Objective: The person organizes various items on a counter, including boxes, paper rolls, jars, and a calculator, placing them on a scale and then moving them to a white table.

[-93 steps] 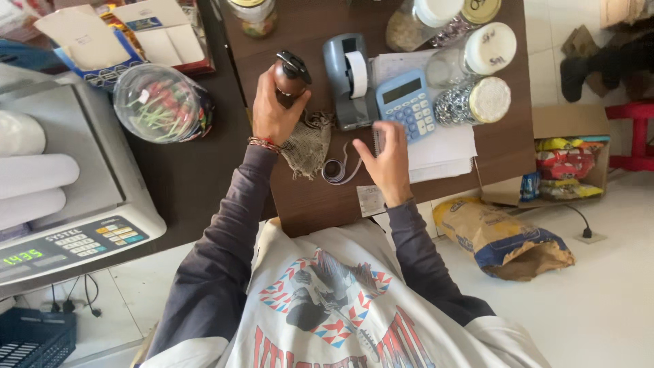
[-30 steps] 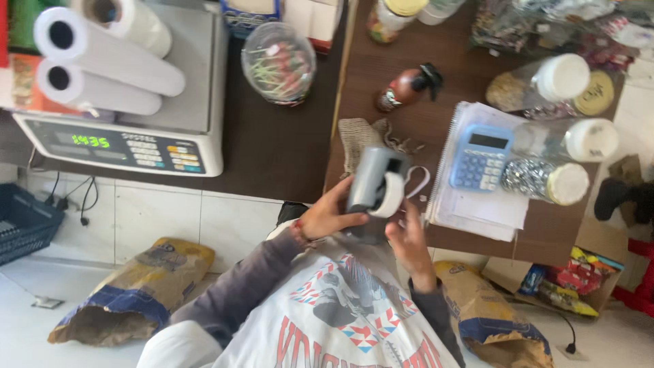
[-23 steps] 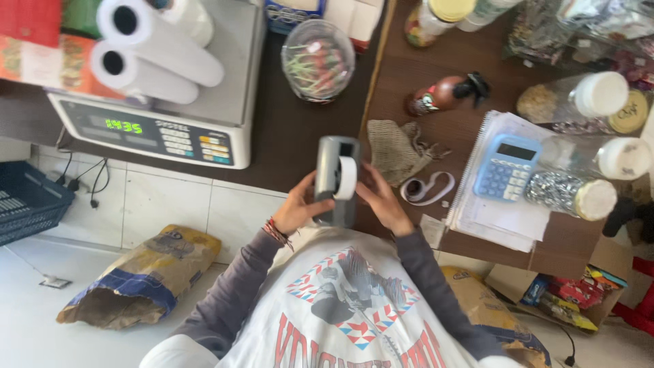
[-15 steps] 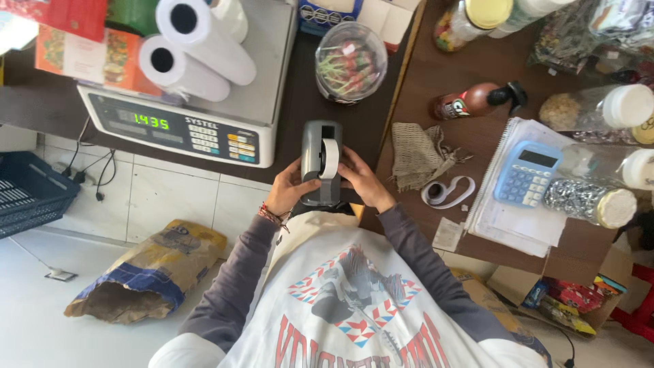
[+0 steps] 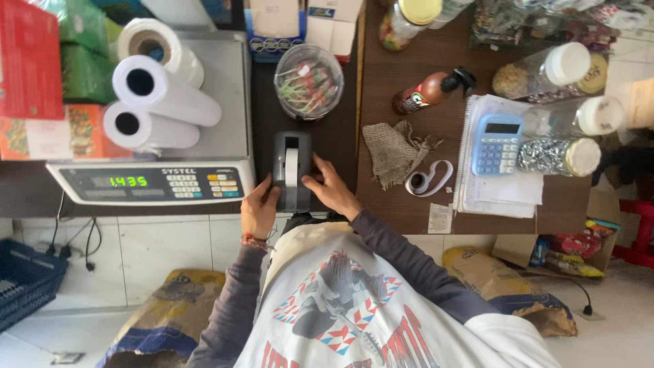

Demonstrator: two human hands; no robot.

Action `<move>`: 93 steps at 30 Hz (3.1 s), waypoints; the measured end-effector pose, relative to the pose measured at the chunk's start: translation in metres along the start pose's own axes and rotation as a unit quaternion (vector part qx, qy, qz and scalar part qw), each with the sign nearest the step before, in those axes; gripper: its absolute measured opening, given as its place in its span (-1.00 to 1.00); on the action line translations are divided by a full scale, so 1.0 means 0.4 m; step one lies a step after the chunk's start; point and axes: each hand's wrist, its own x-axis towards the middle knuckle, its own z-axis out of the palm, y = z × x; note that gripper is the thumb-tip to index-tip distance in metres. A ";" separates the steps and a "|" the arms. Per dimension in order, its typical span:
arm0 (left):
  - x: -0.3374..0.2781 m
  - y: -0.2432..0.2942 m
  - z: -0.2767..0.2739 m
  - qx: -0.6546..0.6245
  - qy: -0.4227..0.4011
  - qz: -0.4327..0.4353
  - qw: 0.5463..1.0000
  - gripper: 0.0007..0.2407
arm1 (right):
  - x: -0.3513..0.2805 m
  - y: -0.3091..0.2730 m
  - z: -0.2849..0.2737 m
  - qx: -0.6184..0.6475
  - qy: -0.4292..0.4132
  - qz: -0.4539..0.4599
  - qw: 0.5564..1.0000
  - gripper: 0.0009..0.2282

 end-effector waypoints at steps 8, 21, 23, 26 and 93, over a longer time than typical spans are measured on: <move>-0.086 0.107 -0.030 -0.006 0.021 0.033 0.999 -0.48 | -0.034 -0.038 -0.136 0.095 -0.030 0.005 0.995 -0.30; -0.064 0.476 0.210 -0.002 0.065 0.418 0.906 -0.82 | -0.003 -0.267 -0.696 -0.222 0.259 -0.210 0.916 0.32; -0.068 0.537 0.288 -0.005 0.028 0.421 0.907 -0.81 | 0.043 -0.249 -0.681 -0.182 0.263 -0.207 0.924 0.22; -0.067 0.587 0.417 -0.002 -0.008 0.421 0.907 -0.75 | 0.130 -0.205 -0.685 -0.164 0.302 -0.218 0.913 -0.04; -0.145 0.528 -0.420 0.118 0.311 0.574 0.748 -0.60 | 0.351 -0.565 0.007 -0.184 0.041 -0.491 0.851 0.00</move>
